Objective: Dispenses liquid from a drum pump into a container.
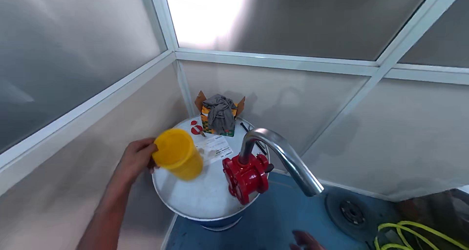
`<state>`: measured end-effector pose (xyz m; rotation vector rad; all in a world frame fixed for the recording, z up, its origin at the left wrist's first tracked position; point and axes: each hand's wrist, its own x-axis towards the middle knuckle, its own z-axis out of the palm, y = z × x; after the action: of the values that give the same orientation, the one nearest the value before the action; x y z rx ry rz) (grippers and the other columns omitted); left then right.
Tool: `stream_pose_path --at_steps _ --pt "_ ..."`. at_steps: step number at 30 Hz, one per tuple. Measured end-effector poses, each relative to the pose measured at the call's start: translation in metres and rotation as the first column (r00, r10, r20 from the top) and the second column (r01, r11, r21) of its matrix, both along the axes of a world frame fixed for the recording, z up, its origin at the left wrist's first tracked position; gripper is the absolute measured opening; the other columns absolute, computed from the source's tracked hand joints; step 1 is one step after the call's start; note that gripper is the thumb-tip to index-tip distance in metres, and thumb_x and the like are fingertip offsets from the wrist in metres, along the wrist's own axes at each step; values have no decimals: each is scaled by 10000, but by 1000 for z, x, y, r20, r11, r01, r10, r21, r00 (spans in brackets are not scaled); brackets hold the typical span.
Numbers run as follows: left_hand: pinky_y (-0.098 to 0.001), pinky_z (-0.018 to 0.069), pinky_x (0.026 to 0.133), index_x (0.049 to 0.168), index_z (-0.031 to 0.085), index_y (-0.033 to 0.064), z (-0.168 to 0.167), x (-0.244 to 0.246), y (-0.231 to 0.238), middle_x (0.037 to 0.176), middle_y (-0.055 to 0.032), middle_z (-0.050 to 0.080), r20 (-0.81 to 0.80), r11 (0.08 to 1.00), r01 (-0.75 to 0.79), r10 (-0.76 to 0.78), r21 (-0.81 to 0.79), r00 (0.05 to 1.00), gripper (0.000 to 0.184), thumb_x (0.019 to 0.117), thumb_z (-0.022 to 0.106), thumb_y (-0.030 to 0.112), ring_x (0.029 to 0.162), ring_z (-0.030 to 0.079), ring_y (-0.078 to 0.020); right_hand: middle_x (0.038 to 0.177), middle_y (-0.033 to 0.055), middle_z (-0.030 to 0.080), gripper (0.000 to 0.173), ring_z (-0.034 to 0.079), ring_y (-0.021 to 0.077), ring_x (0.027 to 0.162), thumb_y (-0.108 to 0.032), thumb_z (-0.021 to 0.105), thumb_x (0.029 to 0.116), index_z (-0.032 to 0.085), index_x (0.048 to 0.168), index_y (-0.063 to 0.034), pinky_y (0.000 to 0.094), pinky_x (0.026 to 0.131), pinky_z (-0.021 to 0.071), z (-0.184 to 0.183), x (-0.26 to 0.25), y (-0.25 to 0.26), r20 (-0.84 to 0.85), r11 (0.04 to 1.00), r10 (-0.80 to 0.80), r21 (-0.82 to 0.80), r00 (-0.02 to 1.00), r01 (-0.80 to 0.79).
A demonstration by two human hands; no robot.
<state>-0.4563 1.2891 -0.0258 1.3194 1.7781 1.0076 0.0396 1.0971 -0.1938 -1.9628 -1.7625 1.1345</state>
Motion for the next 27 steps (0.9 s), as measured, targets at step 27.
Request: stream_pose_path --at_steps 27 --pt "-194 479 436 1065 765 166 92 255 -141 775 63 693 -151 999 14 -9 29 988 253 976 529 183 523 579 -14 1262 208 663 362 593 391 1231 -282 548 1053 660 1323 -68 552 1067 413 5 -27 253 400 627 683 108 611 -772"
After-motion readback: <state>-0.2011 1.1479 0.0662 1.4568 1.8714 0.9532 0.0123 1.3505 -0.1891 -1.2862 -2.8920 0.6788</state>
